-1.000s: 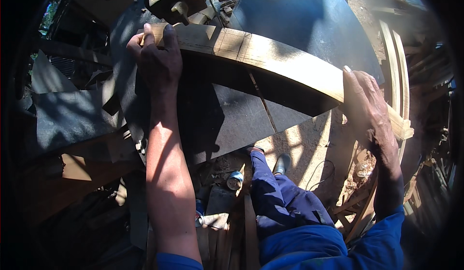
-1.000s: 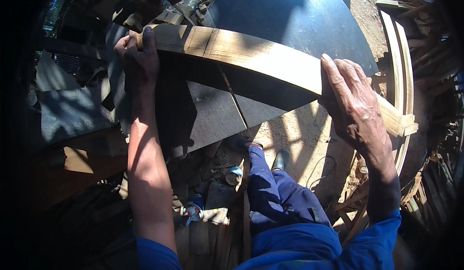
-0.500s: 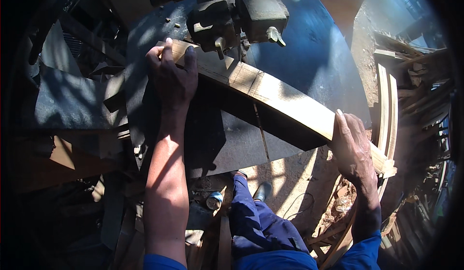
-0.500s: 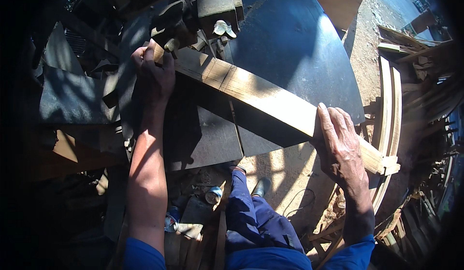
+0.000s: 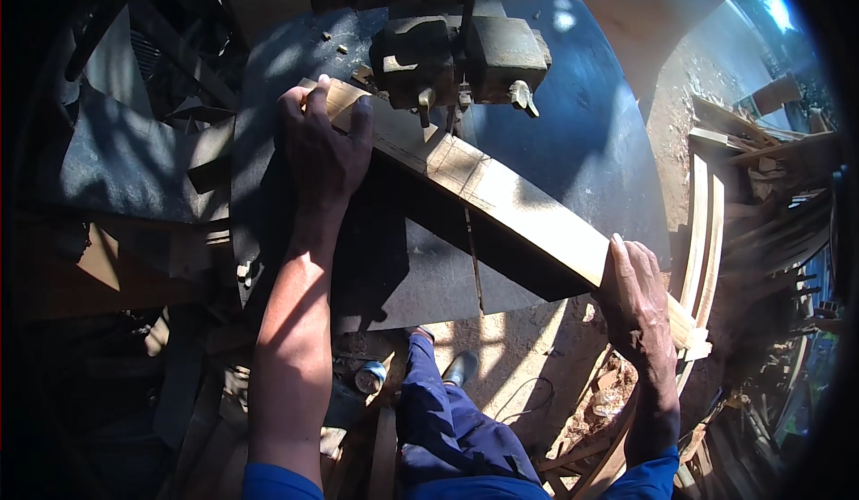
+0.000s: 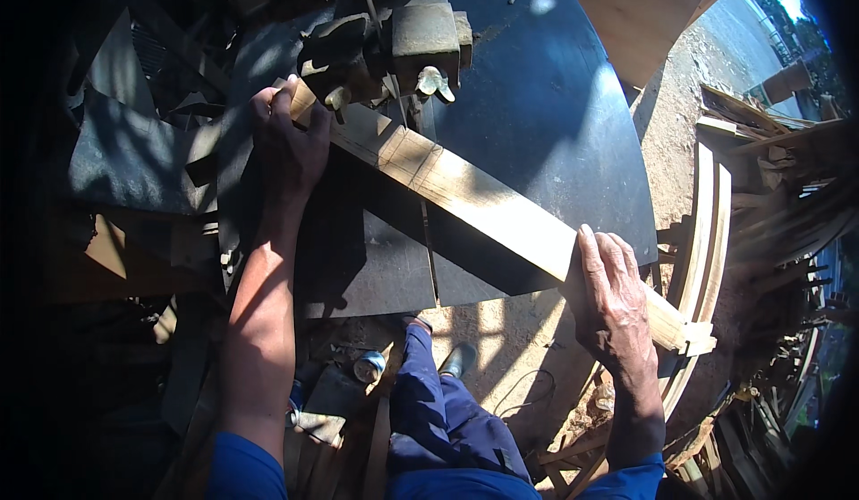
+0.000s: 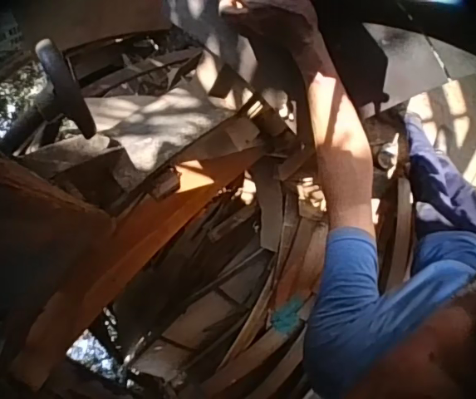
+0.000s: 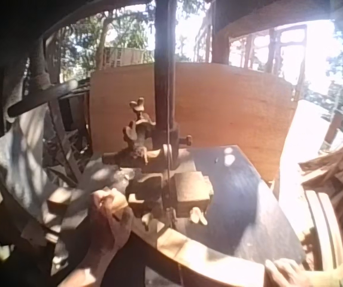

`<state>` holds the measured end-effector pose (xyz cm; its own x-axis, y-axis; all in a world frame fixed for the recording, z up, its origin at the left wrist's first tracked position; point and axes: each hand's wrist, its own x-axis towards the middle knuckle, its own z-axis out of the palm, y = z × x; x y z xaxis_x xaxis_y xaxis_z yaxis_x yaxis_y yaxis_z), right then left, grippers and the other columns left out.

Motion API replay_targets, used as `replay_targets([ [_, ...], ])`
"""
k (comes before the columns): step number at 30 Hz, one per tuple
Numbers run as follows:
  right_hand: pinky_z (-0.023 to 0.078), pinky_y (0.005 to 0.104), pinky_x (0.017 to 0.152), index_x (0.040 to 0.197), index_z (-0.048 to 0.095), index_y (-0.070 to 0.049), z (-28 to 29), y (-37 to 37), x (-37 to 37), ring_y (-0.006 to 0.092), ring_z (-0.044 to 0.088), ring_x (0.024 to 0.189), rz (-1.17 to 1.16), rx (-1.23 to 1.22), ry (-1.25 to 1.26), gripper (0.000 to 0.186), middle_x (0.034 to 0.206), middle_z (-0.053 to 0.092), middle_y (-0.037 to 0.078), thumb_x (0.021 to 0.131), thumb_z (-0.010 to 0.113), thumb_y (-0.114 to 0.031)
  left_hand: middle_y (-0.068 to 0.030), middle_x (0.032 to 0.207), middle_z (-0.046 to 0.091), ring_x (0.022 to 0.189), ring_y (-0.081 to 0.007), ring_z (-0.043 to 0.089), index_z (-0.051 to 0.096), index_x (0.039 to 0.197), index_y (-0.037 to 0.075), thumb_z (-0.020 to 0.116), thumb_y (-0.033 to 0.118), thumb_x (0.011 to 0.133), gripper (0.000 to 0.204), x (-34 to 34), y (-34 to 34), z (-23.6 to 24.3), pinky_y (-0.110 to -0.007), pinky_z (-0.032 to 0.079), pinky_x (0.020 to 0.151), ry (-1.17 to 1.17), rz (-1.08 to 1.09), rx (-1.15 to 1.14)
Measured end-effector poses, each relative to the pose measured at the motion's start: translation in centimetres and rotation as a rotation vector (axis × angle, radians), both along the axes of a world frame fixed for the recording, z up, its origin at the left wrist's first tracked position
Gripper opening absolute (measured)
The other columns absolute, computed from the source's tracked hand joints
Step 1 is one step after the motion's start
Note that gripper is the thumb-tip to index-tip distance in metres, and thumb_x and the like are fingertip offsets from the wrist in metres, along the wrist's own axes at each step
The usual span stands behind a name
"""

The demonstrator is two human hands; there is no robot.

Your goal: The person cuts a curved shape into a wooden plank using a band saw, walks to a workbench to collect a stack of wooden blocks, and returns to the band saw table with the blocks.

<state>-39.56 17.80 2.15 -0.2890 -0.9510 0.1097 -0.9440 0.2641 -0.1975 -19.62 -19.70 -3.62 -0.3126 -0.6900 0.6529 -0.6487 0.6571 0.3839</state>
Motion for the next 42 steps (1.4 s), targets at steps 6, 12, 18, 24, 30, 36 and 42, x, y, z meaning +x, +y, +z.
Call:
replay_targets([
  [6, 0.044, 0.0499, 0.109, 0.154, 0.039, 0.000, -0.4, 0.1, -0.6, 0.0433, 0.051, 0.130, -0.005, 0.016, 0.035, 0.083, 0.138, 0.052, 0.025, 0.079, 0.075, -0.001, -0.0183, 0.120, 0.051, 0.111, -0.0339, 0.060, 0.061, 0.128, -0.006, 0.071, 0.042, 0.091, 0.061, 0.0, 0.0, 0.0, -0.043, 0.053, 0.093, -0.007, 0.004, -0.001],
  [12, 0.044, 0.0499, 0.109, 0.153, 0.039, 0.000, -0.6, 0.0, -1.1, 0.0429, 0.051, 0.130, 0.020, 0.008, 0.053, 0.083, 0.138, 0.052, 0.024, 0.078, 0.075, -0.001, -0.0183, 0.119, 0.052, 0.111, -0.0342, 0.061, 0.061, 0.128, -0.006, 0.070, 0.040, 0.092, 0.059, -0.1, -0.1, -0.1, -0.043, 0.054, 0.092, -0.018, 0.011, -0.019],
  [18, 0.046, 0.0501, 0.106, 0.151, 0.042, 0.000, -0.8, -0.3, -1.0, 0.0428, 0.054, 0.125, 0.018, -0.051, 0.062, 0.077, 0.134, 0.056, 0.024, 0.080, 0.072, 0.004, -0.0184, 0.119, 0.053, 0.109, -0.0342, 0.062, 0.062, 0.127, -0.006, 0.070, 0.039, 0.093, 0.057, 0.0, -0.1, -0.1, -0.043, 0.054, 0.091, -0.047, 0.031, -0.036],
  [24, 0.046, 0.0509, 0.104, 0.152, 0.041, -0.001, -0.5, -0.5, -0.9, 0.0431, 0.055, 0.123, 0.011, -0.065, 0.041, 0.080, 0.132, 0.057, 0.024, 0.078, 0.072, 0.006, -0.0188, 0.118, 0.054, 0.109, -0.0344, 0.062, 0.063, 0.126, -0.006, 0.071, 0.039, 0.092, 0.057, -0.1, -0.2, -0.2, -0.043, 0.054, 0.092, -0.049, 0.032, 0.007],
  [30, 0.046, 0.0498, 0.106, 0.149, 0.044, 0.003, -0.2, -0.5, -1.1, 0.0446, 0.052, 0.125, 0.016, -0.035, 0.034, 0.075, 0.132, 0.055, 0.025, 0.079, 0.070, 0.004, -0.0190, 0.118, 0.054, 0.111, -0.0352, 0.061, 0.063, 0.126, -0.006, 0.070, 0.040, 0.092, 0.058, -0.2, -0.2, 0.0, -0.044, 0.053, 0.093, -0.054, 0.041, -0.006],
  [36, 0.045, 0.0498, 0.107, 0.150, 0.043, 0.003, -0.4, -0.6, -1.6, 0.0443, 0.052, 0.126, 0.026, -0.057, 0.032, 0.076, 0.133, 0.055, 0.026, 0.080, 0.071, 0.002, -0.0201, 0.119, 0.053, 0.110, -0.0355, 0.061, 0.062, 0.126, -0.007, 0.070, 0.040, 0.092, 0.059, -0.2, -0.1, 0.0, -0.044, 0.054, 0.094, -0.044, 0.037, 0.003],
  [42, 0.045, 0.0499, 0.107, 0.150, 0.043, 0.002, -0.5, -0.6, -1.7, 0.0440, 0.052, 0.127, 0.041, -0.065, 0.034, 0.076, 0.133, 0.054, 0.026, 0.080, 0.072, 0.002, -0.0210, 0.119, 0.052, 0.105, -0.0361, 0.063, 0.062, 0.126, -0.007, 0.069, 0.041, 0.092, 0.059, -0.3, -0.1, 0.2, -0.044, 0.056, 0.090, -0.065, 0.060, 0.058],
])
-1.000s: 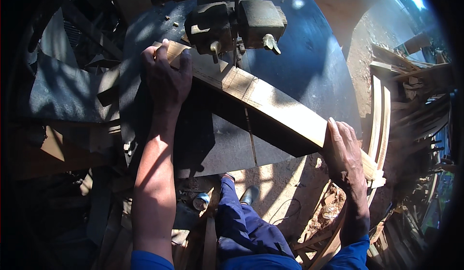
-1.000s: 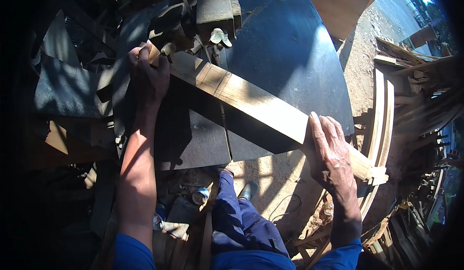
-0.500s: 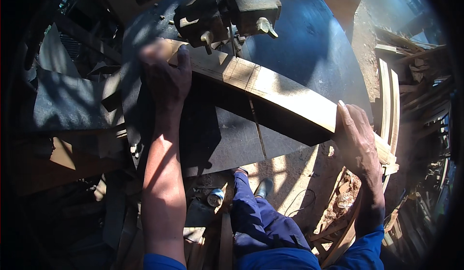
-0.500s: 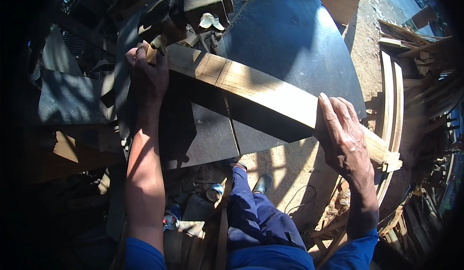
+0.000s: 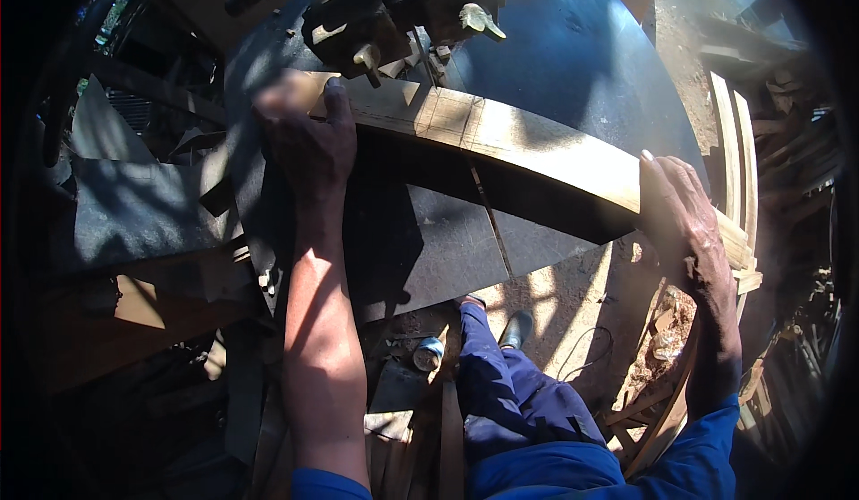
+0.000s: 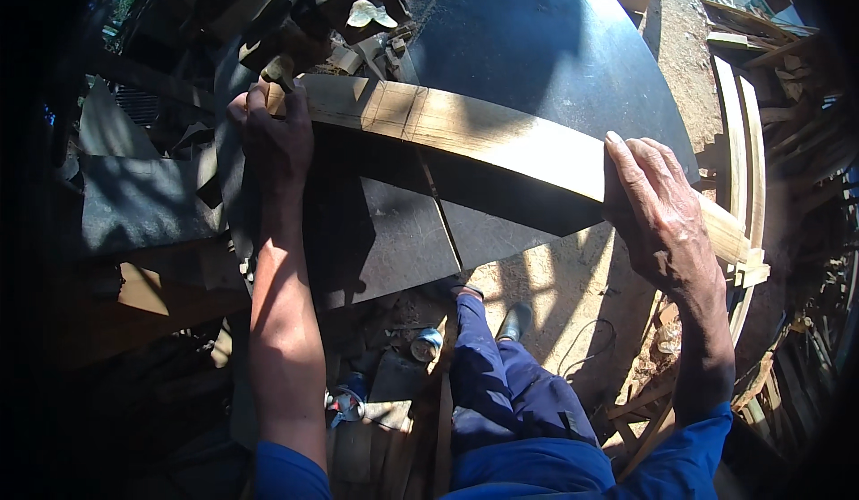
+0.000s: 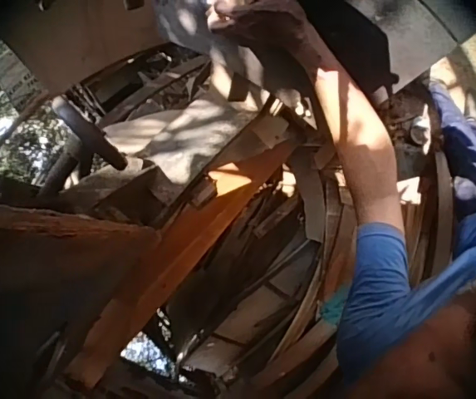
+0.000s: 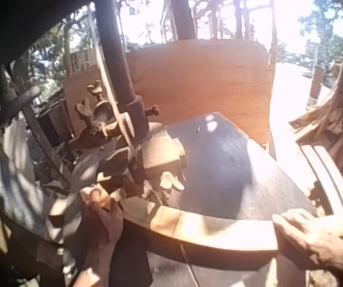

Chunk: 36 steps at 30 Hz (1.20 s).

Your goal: The person cuts a curved shape into a wooden plank using a band saw, walks to a workbench to collect a stack of wooden blocks, and returns to the band saw table with the blocks.

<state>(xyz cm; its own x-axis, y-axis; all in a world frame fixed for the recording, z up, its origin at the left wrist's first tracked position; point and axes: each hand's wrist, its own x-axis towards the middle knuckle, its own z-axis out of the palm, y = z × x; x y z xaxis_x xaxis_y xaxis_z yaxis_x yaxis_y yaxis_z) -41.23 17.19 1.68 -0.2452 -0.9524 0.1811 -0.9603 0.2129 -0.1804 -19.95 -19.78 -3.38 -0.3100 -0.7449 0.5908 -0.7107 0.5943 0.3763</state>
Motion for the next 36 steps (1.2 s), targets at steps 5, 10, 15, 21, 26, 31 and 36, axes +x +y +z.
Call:
replay_targets([
  [5, 0.046, 0.0487, 0.107, 0.150, 0.044, 0.000, -0.10, -0.03, -0.03, 0.0420, 0.054, 0.125, -0.024, -0.021, 0.026, 0.071, 0.131, 0.056, 0.023, 0.085, 0.070, 0.000, -0.0216, 0.119, 0.052, 0.104, -0.0365, 0.064, 0.062, 0.125, -0.007, 0.068, 0.041, 0.092, 0.058, 0.00, 0.08, 0.33, -0.044, 0.057, 0.087, -0.018, 0.005, -0.002],
  [10, 0.046, 0.0491, 0.107, 0.149, 0.044, 0.000, -0.03, -0.03, -0.38, 0.0418, 0.054, 0.125, -0.034, 0.036, 0.052, 0.069, 0.131, 0.056, 0.023, 0.086, 0.070, -0.001, -0.0222, 0.119, 0.052, 0.103, -0.0371, 0.065, 0.062, 0.124, -0.007, 0.067, 0.041, 0.092, 0.058, 0.01, 0.33, 0.54, -0.045, 0.057, 0.087, -0.022, 0.013, 0.000],
  [15, 0.046, 0.0489, 0.107, 0.149, 0.044, 0.000, 0.39, -0.21, -0.43, 0.0417, 0.054, 0.125, -0.018, 0.029, 0.035, 0.072, 0.131, 0.056, 0.023, 0.083, 0.072, -0.001, -0.0223, 0.118, 0.052, 0.103, -0.0374, 0.064, 0.062, 0.123, -0.008, 0.068, 0.040, 0.092, 0.057, -0.05, 0.60, 0.58, -0.045, 0.057, 0.086, -0.008, 0.019, 0.011],
  [21, 0.046, 0.0490, 0.107, 0.149, 0.046, 0.000, 0.56, -0.66, -0.46, 0.0413, 0.054, 0.126, -0.034, 0.008, -0.006, 0.073, 0.131, 0.057, 0.023, 0.081, 0.074, -0.001, -0.0222, 0.116, 0.052, 0.105, -0.0371, 0.062, 0.062, 0.120, -0.007, 0.070, 0.039, 0.091, 0.056, -0.01, 0.38, 0.37, -0.045, 0.055, 0.089, -0.023, 0.021, -0.018],
  [26, 0.045, 0.0486, 0.107, 0.149, 0.046, 0.000, 0.49, -0.61, -0.52, 0.0415, 0.054, 0.127, -0.047, 0.017, 0.000, 0.074, 0.132, 0.057, 0.022, 0.081, 0.074, 0.000, -0.0217, 0.115, 0.052, 0.105, -0.0369, 0.061, 0.063, 0.119, -0.007, 0.071, 0.040, 0.091, 0.056, 0.00, 0.36, 0.32, -0.045, 0.055, 0.089, -0.017, 0.022, -0.027],
  [31, 0.046, 0.0483, 0.108, 0.149, 0.045, 0.000, 0.52, -0.71, -0.64, 0.0413, 0.054, 0.127, -0.040, 0.016, -0.006, 0.074, 0.132, 0.057, 0.022, 0.081, 0.074, 0.000, -0.0217, 0.115, 0.052, 0.104, -0.0367, 0.061, 0.063, 0.119, -0.007, 0.071, 0.040, 0.090, 0.056, -0.05, 0.35, 0.23, -0.046, 0.055, 0.089, -0.014, 0.024, -0.029],
  [36, 0.046, 0.0482, 0.108, 0.150, 0.044, -0.001, 0.51, -0.62, -0.67, 0.0413, 0.054, 0.126, -0.035, 0.016, 0.008, 0.075, 0.132, 0.057, 0.022, 0.081, 0.074, 0.000, -0.0214, 0.114, 0.051, 0.104, -0.0369, 0.061, 0.063, 0.120, -0.007, 0.071, 0.040, 0.090, 0.056, -0.11, 0.17, 0.17, -0.046, 0.055, 0.089, -0.015, 0.042, -0.018],
])
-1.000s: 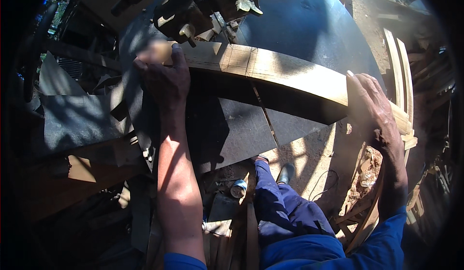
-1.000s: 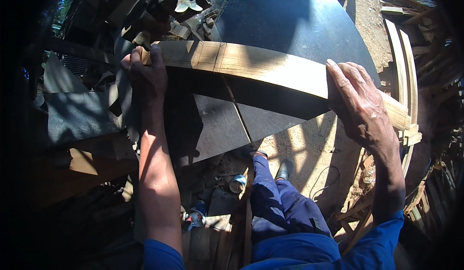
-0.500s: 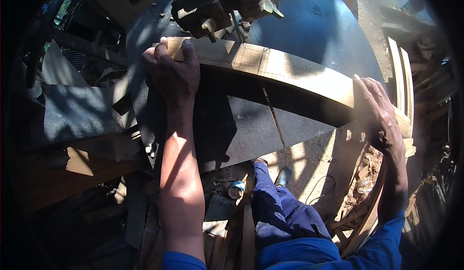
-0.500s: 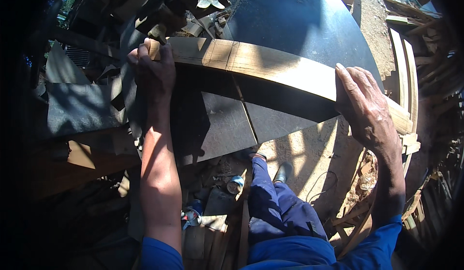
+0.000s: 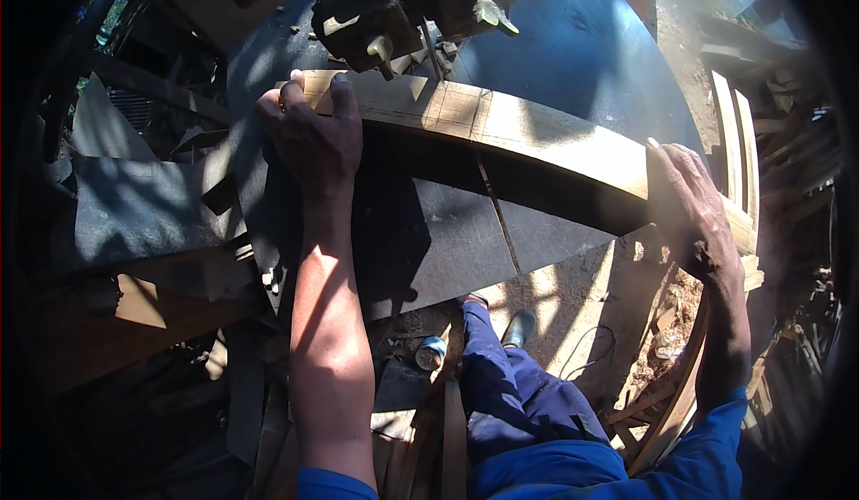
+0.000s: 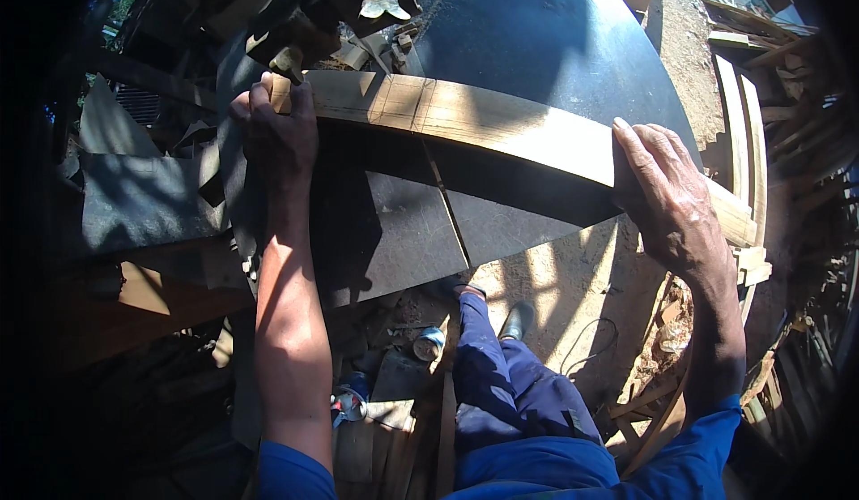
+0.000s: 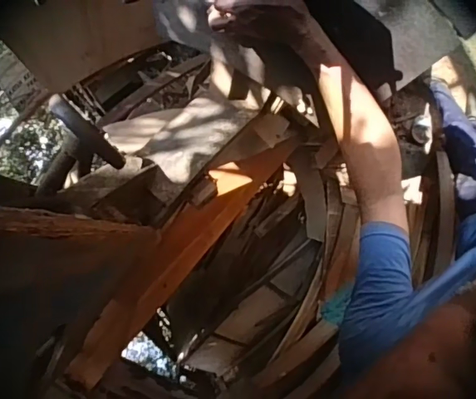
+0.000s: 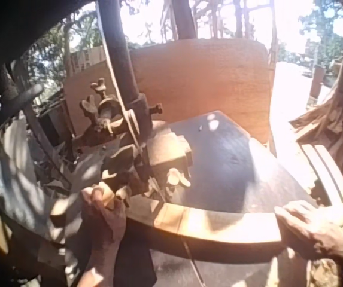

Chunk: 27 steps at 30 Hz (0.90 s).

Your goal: The person cuts a curved shape into a wooden plank using a band saw, walks to a workbench to collect a stack of wooden blocks, and returns to the band saw table with the blocks.

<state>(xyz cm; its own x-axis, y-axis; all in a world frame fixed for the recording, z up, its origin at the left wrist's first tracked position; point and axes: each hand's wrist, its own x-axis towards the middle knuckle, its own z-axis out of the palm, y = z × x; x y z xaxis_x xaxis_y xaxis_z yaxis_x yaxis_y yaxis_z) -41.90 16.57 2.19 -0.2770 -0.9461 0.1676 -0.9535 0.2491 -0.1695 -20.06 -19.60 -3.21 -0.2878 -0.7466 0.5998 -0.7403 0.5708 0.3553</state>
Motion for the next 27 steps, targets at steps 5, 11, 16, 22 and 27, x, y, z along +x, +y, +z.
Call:
replay_targets([
  [5, 0.045, 0.0487, 0.108, 0.150, 0.044, -0.001, -0.39, 0.09, -0.32, 0.0414, 0.053, 0.127, 0.036, -0.022, 0.013, 0.077, 0.133, 0.056, 0.022, 0.080, 0.076, -0.001, -0.0213, 0.115, 0.052, 0.105, -0.0368, 0.061, 0.063, 0.121, -0.006, 0.071, 0.041, 0.090, 0.056, 0.01, -0.10, -0.10, -0.046, 0.054, 0.090, -0.001, 0.003, 0.003],
  [11, 0.045, 0.0486, 0.108, 0.151, 0.043, -0.001, -0.54, 0.13, -0.64, 0.0415, 0.052, 0.128, 0.021, 0.034, 0.043, 0.077, 0.133, 0.055, 0.022, 0.081, 0.076, -0.002, -0.0212, 0.116, 0.052, 0.105, -0.0365, 0.060, 0.064, 0.122, -0.004, 0.071, 0.043, 0.090, 0.058, 0.09, -0.18, -0.10, -0.046, 0.053, 0.090, -0.026, 0.016, -0.010],
  [16, 0.044, 0.0486, 0.108, 0.151, 0.043, -0.002, -0.42, 0.03, -0.63, 0.0416, 0.053, 0.127, 0.031, -0.005, 0.021, 0.077, 0.133, 0.055, 0.022, 0.081, 0.076, -0.002, -0.0210, 0.116, 0.052, 0.106, -0.0368, 0.060, 0.064, 0.123, -0.002, 0.071, 0.045, 0.090, 0.058, 0.09, -0.20, -0.21, -0.046, 0.053, 0.091, -0.018, 0.031, 0.018],
  [22, 0.044, 0.0481, 0.108, 0.151, 0.043, -0.002, -0.43, 0.06, -0.80, 0.0408, 0.053, 0.127, 0.007, 0.055, 0.052, 0.075, 0.133, 0.056, 0.021, 0.082, 0.074, -0.002, -0.0200, 0.116, 0.052, 0.107, -0.0370, 0.060, 0.064, 0.123, -0.001, 0.071, 0.047, 0.090, 0.059, 0.13, -0.30, -0.30, -0.047, 0.053, 0.091, -0.046, 0.046, 0.001],
  [27, 0.044, 0.0485, 0.108, 0.151, 0.044, -0.003, -0.42, 0.03, -0.91, 0.0406, 0.053, 0.127, -0.009, 0.081, 0.063, 0.074, 0.133, 0.056, 0.021, 0.083, 0.073, -0.002, -0.0195, 0.116, 0.052, 0.106, -0.0372, 0.061, 0.064, 0.121, -0.001, 0.071, 0.048, 0.090, 0.059, 0.05, -0.20, -0.20, -0.047, 0.053, 0.091, -0.034, 0.045, -0.007],
])
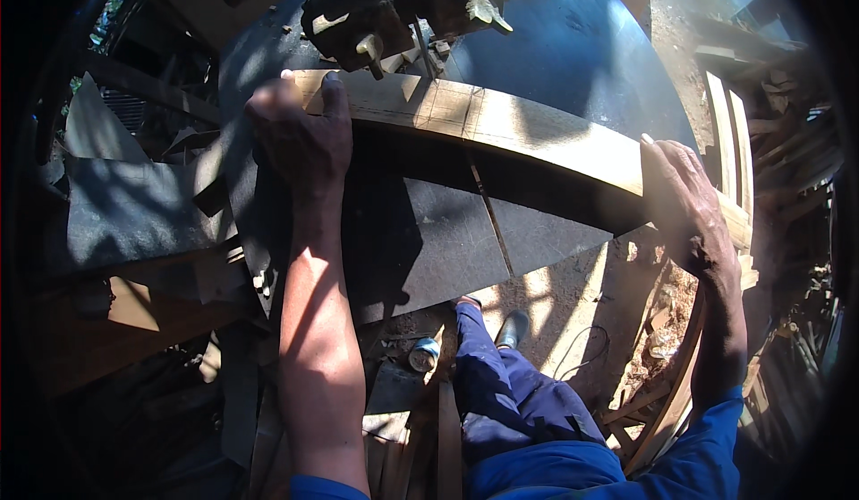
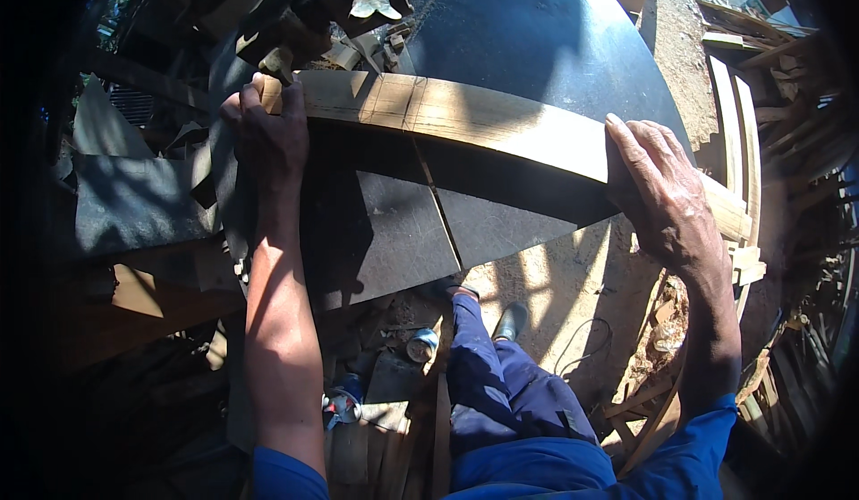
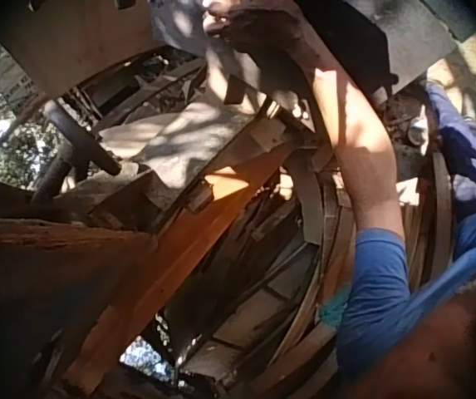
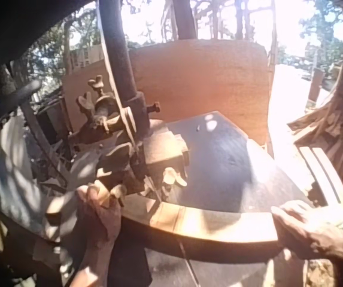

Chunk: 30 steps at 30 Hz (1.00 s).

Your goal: The person cuts a curved shape into a wooden plank using a band saw, walks to a workbench to collect a stack of wooden blocks, and returns to the band saw table with the blocks.

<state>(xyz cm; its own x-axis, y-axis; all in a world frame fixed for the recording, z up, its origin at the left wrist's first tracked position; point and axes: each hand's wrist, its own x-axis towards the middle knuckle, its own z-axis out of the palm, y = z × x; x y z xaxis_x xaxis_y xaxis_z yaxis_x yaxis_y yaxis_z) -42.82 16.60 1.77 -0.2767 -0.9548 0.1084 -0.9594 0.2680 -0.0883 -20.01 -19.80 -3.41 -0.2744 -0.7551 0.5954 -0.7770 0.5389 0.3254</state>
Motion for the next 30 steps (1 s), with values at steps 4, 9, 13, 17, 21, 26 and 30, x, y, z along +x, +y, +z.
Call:
replay_targets([
  [4, 0.044, 0.0484, 0.108, 0.151, 0.043, -0.003, 0.06, -0.04, 0.13, 0.0407, 0.053, 0.127, 0.012, -0.069, -0.085, 0.075, 0.133, 0.056, 0.021, 0.083, 0.073, -0.002, -0.0193, 0.116, 0.052, 0.104, -0.0367, 0.061, 0.064, 0.121, -0.001, 0.071, 0.048, 0.089, 0.059, -0.03, -0.02, 0.02, -0.047, 0.053, 0.089, 0.006, 0.002, 0.005],
  [9, 0.044, 0.0483, 0.108, 0.152, 0.043, -0.003, 0.15, -0.11, 0.16, 0.0409, 0.053, 0.127, -0.009, -0.008, -0.024, 0.076, 0.134, 0.056, 0.021, 0.082, 0.073, -0.001, -0.0202, 0.119, 0.052, 0.106, -0.0371, 0.062, 0.065, 0.121, -0.001, 0.071, 0.050, 0.089, 0.060, -0.06, -0.04, 0.01, -0.047, 0.054, 0.089, 0.002, 0.013, 0.007],
  [13, 0.044, 0.0483, 0.108, 0.151, 0.043, -0.003, 0.05, -0.04, 0.12, 0.0407, 0.053, 0.126, 0.012, -0.074, -0.071, 0.076, 0.134, 0.056, 0.021, 0.082, 0.073, -0.001, -0.0204, 0.120, 0.052, 0.106, -0.0374, 0.063, 0.065, 0.122, 0.000, 0.070, 0.051, 0.089, 0.061, -0.10, -0.10, 0.05, -0.047, 0.054, 0.090, 0.019, 0.006, 0.015],
  [17, 0.044, 0.0484, 0.108, 0.151, 0.043, -0.004, -0.15, -0.04, -0.27, 0.0406, 0.053, 0.126, 0.005, -0.015, -0.017, 0.076, 0.133, 0.056, 0.021, 0.082, 0.074, -0.001, -0.0206, 0.121, 0.052, 0.107, -0.0377, 0.062, 0.066, 0.123, 0.001, 0.070, 0.052, 0.089, 0.061, -0.02, -0.21, -0.03, -0.047, 0.054, 0.091, 0.009, 0.013, 0.032],
  [21, 0.044, 0.0484, 0.109, 0.151, 0.043, -0.004, -0.21, -0.06, -0.26, 0.0405, 0.053, 0.127, -0.008, -0.001, 0.002, 0.076, 0.134, 0.056, 0.021, 0.081, 0.074, -0.001, -0.0202, 0.121, 0.052, 0.108, -0.0376, 0.061, 0.066, 0.123, 0.001, 0.070, 0.052, 0.089, 0.062, -0.05, -0.37, -0.10, -0.047, 0.053, 0.092, 0.015, 0.022, 0.031],
  [26, 0.044, 0.0486, 0.109, 0.151, 0.044, -0.004, 0.14, -0.28, 0.03, 0.0411, 0.053, 0.127, 0.008, -0.049, -0.058, 0.075, 0.134, 0.056, 0.021, 0.082, 0.073, -0.001, -0.0196, 0.121, 0.052, 0.108, -0.0376, 0.061, 0.065, 0.124, 0.002, 0.070, 0.053, 0.089, 0.062, -0.09, -0.31, -0.24, -0.048, 0.053, 0.093, 0.009, 0.029, 0.023],
  [30, 0.044, 0.0486, 0.109, 0.151, 0.043, -0.002, 0.41, -0.42, 0.10, 0.0417, 0.053, 0.127, 0.001, -0.036, -0.055, 0.073, 0.134, 0.056, 0.023, 0.084, 0.072, -0.001, -0.0196, 0.121, 0.053, 0.109, -0.0375, 0.061, 0.065, 0.125, 0.003, 0.070, 0.053, 0.089, 0.062, 0.00, -0.41, -0.40, -0.048, 0.052, 0.094, 0.004, 0.033, -0.013],
])
